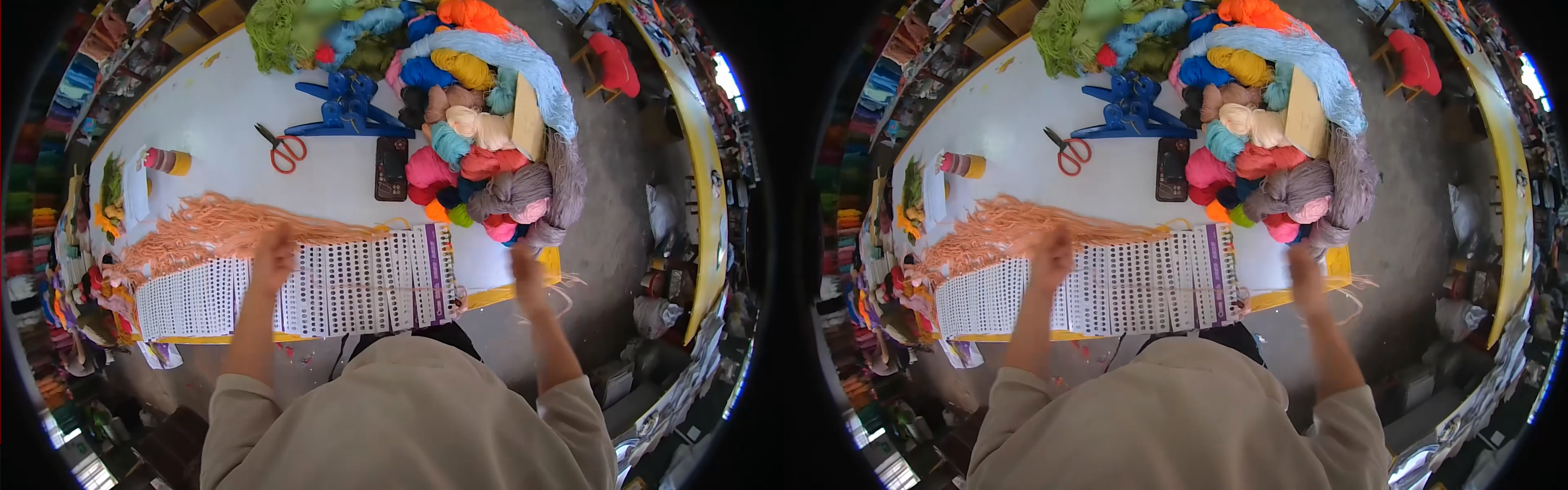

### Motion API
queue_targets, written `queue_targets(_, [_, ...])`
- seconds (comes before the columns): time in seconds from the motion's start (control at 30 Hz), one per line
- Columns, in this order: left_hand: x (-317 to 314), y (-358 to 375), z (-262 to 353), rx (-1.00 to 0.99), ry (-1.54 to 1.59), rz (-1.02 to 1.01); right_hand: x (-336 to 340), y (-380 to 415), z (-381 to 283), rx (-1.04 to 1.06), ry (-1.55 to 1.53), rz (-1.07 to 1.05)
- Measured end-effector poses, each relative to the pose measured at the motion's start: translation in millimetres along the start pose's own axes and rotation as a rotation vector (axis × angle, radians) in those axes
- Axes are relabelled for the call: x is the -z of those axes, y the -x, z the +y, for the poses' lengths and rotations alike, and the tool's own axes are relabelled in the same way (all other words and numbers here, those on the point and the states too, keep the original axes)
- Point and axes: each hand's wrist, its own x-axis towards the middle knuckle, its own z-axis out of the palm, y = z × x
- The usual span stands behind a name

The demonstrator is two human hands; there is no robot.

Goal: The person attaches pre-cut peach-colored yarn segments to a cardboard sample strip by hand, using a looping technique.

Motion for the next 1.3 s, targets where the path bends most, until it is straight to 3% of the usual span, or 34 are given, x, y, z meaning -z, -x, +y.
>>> queue_targets(0.03, [-26.3, -6.2, -29.3, 0.127, -0.126, 0.017, -26.7, -16.8, -36.2, 0.057, 0.041, -0.144])
queue_targets(0.1, [-58.8, -28.6, -83.9, 0.310, -0.221, -0.054, -79.9, -44.2, -72.3, 0.004, -0.035, -0.206])
queue_targets(0.17, [-85.3, -44.2, -128.7, 0.265, -0.467, 0.041, -132.6, -67.1, -65.4, 0.046, -0.004, -0.259])
queue_targets(0.27, [-89.9, -61.9, -172.1, 0.086, -0.859, 0.158, -178.4, -82.8, -58.2, 0.100, -0.027, -0.373])
queue_targets(0.3, [-96.2, -60.3, -176.2, 0.092, -0.866, 0.166, -181.8, -83.7, -55.6, 0.094, -0.036, -0.378])
queue_targets(0.4, [-88.3, -67.5, -189.4, -0.115, -1.303, 0.099, -185.9, -85.5, -53.5, 0.122, -0.017, -0.428])
queue_targets(0.43, [-73.8, -72.1, -200.2, -0.109, -1.308, 0.105, -182.6, -86.1, -54.2, 0.128, -0.038, -0.440])
queue_targets(0.5, [-79.5, -66.5, -203.4, -0.368, -1.332, 0.003, -183.3, -84.8, -50.6, 0.129, -0.061, -0.453])
queue_targets(0.53, [-82.4, -67.4, -201.3, -0.365, -1.335, 0.002, -183.9, -85.4, -49.1, 0.133, -0.070, -0.452])
queue_targets(0.6, [-90.5, -69.9, -195.4, -0.050, -1.167, 0.055, -185.2, -88.0, -44.7, 0.135, -0.077, -0.448])
queue_targets(0.63, [-95.4, -69.8, -194.6, 0.010, -0.899, 0.055, -186.6, -89.2, -43.3, 0.122, -0.141, -0.450])
queue_targets(0.67, [-100.7, -70.3, -190.8, 0.011, -0.898, 0.053, -185.8, -91.4, -44.5, 0.110, -0.205, -0.453])
queue_targets(0.73, [-106.9, -71.8, -179.0, 0.174, -0.722, -0.102, -182.0, -95.5, -45.2, 0.016, -0.295, -0.511])
queue_targets(0.8, [-97.6, -81.8, -179.1, 0.141, -0.901, -0.174, -175.4, -101.8, -47.7, -0.078, -0.385, -0.571])
queue_targets(0.87, [-92.8, -85.1, -181.0, 0.106, -1.082, -0.246, -171.8, -106.6, -48.0, -0.239, -0.505, -0.763])
queue_targets(0.93, [-91.4, -82.1, -182.0, -0.130, -1.308, -0.230, -171.4, -107.4, -46.9, -0.264, -0.569, -0.759])
queue_targets(0.97, [-88.5, -79.1, -182.4, -0.128, -1.311, -0.229, -172.6, -107.0, -44.9, -0.288, -0.633, -0.751])
queue_targets(1.03, [-82.2, -71.3, -180.4, -0.214, -0.952, -0.042, -175.5, -106.1, -42.3, -0.270, -0.627, -0.734])
queue_targets(1.07, [-80.1, -68.1, -177.8, -0.213, -0.955, -0.043, -176.0, -105.8, -42.2, -0.251, -0.618, -0.719])
queue_targets(1.13, [-75.2, -60.4, -172.5, 0.053, -0.529, -0.106, -176.0, -104.6, -42.0, -0.258, -0.582, -0.728])
queue_targets(1.3, [-103.5, -40.0, -171.3, 0.302, -0.215, -0.165, -185.1, -101.1, -30.5, -0.203, -0.555, -0.757])
